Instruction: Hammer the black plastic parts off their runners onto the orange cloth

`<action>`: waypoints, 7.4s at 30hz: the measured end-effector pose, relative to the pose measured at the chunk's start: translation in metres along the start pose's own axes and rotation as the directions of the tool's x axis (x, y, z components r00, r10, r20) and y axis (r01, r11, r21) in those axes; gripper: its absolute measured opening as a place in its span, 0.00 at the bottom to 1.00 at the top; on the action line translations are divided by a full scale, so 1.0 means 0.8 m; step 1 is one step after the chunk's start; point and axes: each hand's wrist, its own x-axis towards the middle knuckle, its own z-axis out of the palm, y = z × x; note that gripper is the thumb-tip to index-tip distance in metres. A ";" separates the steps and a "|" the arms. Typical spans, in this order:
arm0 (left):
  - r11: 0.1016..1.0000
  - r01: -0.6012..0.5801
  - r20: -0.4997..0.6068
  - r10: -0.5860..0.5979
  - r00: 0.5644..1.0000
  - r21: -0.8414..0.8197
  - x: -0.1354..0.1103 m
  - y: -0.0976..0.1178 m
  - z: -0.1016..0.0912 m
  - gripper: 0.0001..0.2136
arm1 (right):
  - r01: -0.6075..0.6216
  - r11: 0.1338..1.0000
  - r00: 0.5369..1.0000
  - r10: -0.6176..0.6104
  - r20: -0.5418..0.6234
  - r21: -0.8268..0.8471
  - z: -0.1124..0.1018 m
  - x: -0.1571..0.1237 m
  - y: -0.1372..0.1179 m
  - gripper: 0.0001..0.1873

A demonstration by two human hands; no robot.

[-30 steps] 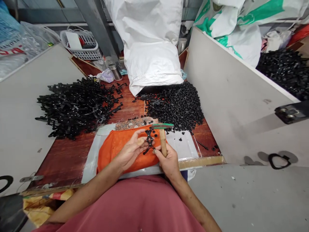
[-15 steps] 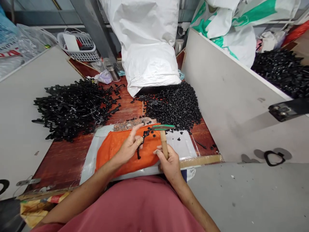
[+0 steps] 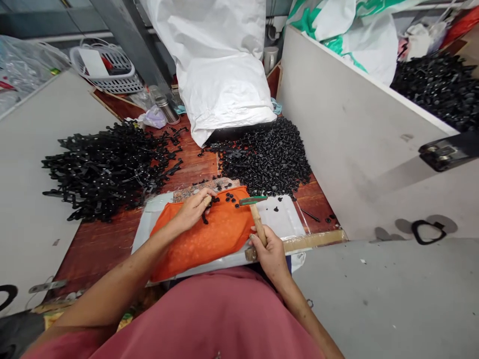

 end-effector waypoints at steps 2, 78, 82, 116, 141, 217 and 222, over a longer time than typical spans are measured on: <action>0.997 -0.027 -0.043 0.030 0.999 0.069 0.009 -0.001 0.008 0.09 | 0.008 0.999 1.000 -0.008 0.015 -0.034 0.000 0.001 0.006 0.21; 0.990 -0.136 0.235 0.126 0.964 0.028 0.014 -0.008 -0.009 0.11 | 0.341 0.283 0.936 -0.187 0.297 -0.896 -0.002 0.052 -0.060 0.29; 0.965 -0.262 0.419 0.242 0.875 -0.008 -0.001 -0.006 -0.013 0.12 | 0.382 0.312 0.922 -0.199 0.334 -0.870 -0.006 0.058 -0.070 0.29; 0.871 -0.266 0.066 0.263 0.963 0.413 0.043 -0.004 -0.011 0.16 | 0.156 0.659 0.985 -0.157 0.068 -0.736 -0.055 0.014 -0.020 0.27; 0.774 -0.315 0.127 0.295 0.947 0.549 0.047 -0.009 0.009 0.17 | 0.153 0.629 0.985 -0.155 0.070 -0.763 -0.053 0.016 -0.019 0.26; 0.765 -0.067 0.027 0.065 0.998 0.640 0.037 0.013 0.024 0.20 | 0.098 0.413 0.990 -0.129 0.048 -0.905 -0.053 0.042 -0.035 0.27; 0.744 -0.102 0.034 0.105 0.994 0.661 0.039 0.006 0.030 0.20 | 0.104 0.403 0.990 -0.132 0.055 -0.909 -0.054 0.042 -0.036 0.27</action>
